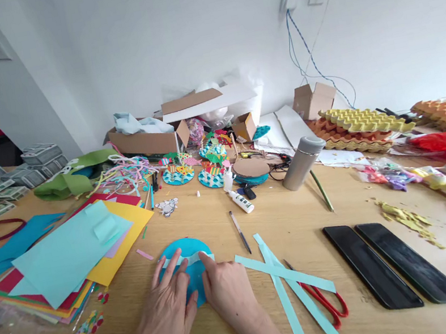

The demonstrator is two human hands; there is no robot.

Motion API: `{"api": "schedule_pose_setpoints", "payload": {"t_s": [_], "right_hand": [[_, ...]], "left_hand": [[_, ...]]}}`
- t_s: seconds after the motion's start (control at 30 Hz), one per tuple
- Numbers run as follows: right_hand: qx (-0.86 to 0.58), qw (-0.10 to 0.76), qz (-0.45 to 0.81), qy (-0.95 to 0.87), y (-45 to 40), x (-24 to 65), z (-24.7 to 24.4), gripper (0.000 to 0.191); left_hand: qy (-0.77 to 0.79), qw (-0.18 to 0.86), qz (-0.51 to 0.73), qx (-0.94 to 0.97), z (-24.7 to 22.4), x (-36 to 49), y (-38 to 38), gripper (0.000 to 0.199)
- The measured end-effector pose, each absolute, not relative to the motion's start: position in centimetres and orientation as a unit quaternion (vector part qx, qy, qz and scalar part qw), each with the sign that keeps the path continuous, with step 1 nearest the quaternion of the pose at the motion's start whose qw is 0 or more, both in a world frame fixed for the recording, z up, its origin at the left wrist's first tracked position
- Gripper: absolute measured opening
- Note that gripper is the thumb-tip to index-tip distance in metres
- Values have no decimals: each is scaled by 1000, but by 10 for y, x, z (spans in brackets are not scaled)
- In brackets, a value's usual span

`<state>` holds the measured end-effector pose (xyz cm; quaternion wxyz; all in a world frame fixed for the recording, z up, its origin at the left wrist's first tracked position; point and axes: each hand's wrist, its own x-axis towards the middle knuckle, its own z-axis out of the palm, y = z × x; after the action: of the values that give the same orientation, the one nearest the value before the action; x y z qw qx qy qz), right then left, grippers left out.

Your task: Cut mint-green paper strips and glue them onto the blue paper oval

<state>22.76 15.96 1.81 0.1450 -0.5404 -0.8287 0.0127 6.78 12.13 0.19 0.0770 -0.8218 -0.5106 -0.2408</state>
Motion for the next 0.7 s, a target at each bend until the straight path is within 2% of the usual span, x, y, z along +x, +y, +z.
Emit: {"api": "schedule_pose_setpoints", "payload": {"t_s": [0.23,0.7], "right_hand": [[-551,101,5,-829,159,225,25,44],[-543,103,24,-833,156,224,21,44]], "left_hand": [[-504,77,-223,-831,3,67,121,25],[-513,47,-207,-832,3,65,120,26]]}}
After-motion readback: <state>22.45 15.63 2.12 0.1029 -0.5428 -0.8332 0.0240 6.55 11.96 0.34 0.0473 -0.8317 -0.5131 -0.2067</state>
